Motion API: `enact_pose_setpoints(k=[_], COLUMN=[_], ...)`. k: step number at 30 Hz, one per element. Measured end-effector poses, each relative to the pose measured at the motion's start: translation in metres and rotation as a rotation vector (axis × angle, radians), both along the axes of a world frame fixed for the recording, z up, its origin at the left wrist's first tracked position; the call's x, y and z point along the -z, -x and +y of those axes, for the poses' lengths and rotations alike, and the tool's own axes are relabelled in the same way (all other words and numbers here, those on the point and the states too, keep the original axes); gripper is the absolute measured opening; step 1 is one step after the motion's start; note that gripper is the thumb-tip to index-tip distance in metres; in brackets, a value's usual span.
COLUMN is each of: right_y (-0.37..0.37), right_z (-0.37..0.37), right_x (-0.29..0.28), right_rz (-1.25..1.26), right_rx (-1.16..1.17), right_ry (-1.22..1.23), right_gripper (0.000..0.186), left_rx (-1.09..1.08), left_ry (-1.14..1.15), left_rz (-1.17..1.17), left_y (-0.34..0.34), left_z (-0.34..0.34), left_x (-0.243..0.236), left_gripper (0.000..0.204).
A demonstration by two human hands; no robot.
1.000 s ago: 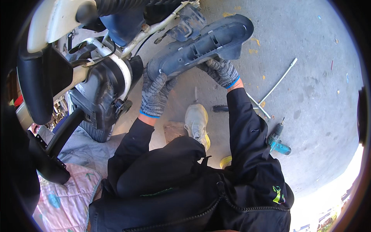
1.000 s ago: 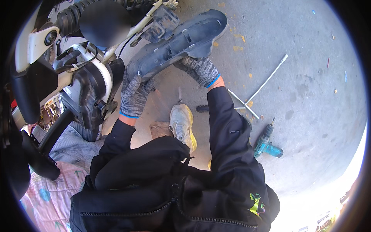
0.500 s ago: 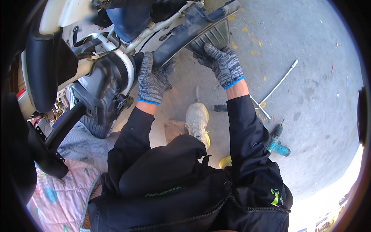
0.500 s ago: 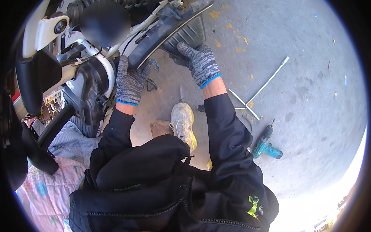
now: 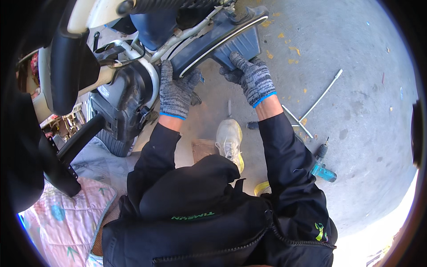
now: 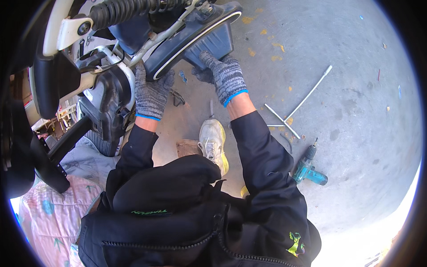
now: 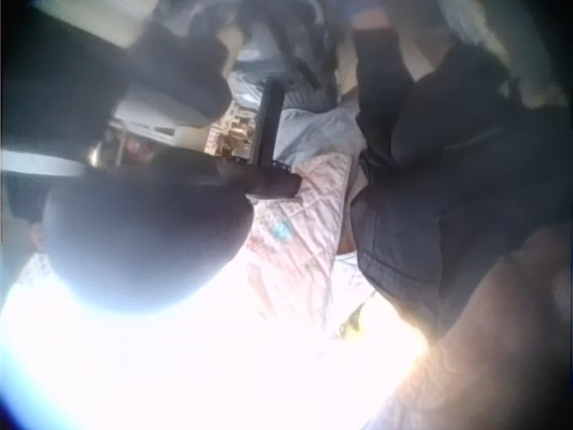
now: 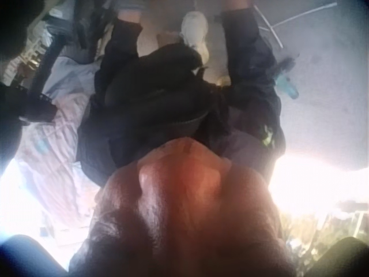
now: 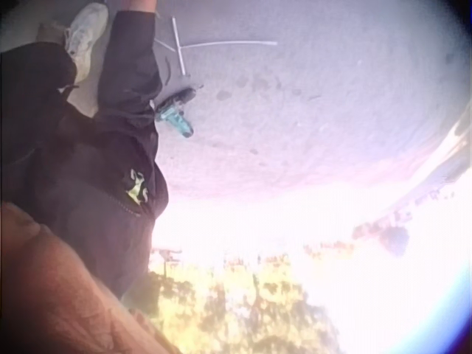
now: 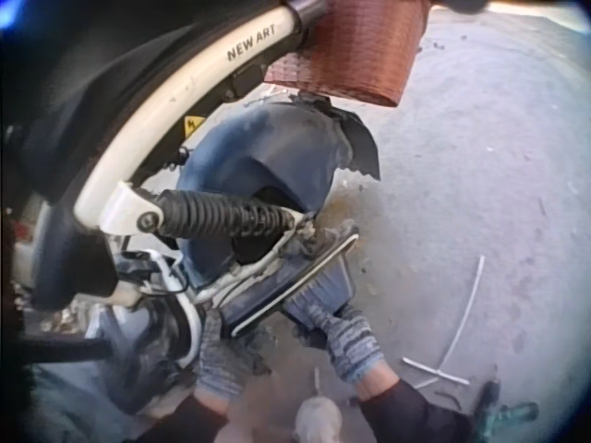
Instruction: The person uses a cordless drill and a screwdriver to remove and install a plastic cover on the front of a scooter. They remove screws, detach the cover, reposition it, and then reattach it by driving screws back in.
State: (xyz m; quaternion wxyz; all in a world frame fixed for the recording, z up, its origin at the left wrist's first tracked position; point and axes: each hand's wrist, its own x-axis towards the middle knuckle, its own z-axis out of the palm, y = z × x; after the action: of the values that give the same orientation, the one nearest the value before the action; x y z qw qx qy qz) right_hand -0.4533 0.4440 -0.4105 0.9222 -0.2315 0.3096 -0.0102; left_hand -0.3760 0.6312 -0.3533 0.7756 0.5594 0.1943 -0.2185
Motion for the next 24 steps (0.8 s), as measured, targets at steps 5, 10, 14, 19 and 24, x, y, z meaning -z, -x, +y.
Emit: enact_pose_setpoints(k=[5,10,14,19,24], right_y=[-0.006,0.001,0.0,-0.003,-0.004], right_z=[-0.003,0.005,0.002,0.0,-0.002], right_x=[-0.006,-0.005,0.001,0.008,0.013], right_rz=[0.052,0.018,0.009,0.049,0.027], right_rx=[0.013,-0.044,-0.086,0.137,-0.034], right_ry=[0.07,0.099,0.037,0.037,0.174], right_gripper=[0.033,0.033,0.035,0.038,0.038], left_rx=[-0.013,-0.025,-0.065,-0.083,-0.104], left_ry=[0.0,0.029,0.011,-0.069,-0.058], left_rz=[-0.036,-0.008,0.012,-0.017,-0.038], left_y=[0.006,0.001,-0.002,0.011,0.009], left_z=[-0.008,0.007,-0.001,-0.013,-0.008], left_x=[-0.004,0.007,0.006,-0.002,-0.003], left_gripper=[0.054,0.056,0.057,0.054,0.055])
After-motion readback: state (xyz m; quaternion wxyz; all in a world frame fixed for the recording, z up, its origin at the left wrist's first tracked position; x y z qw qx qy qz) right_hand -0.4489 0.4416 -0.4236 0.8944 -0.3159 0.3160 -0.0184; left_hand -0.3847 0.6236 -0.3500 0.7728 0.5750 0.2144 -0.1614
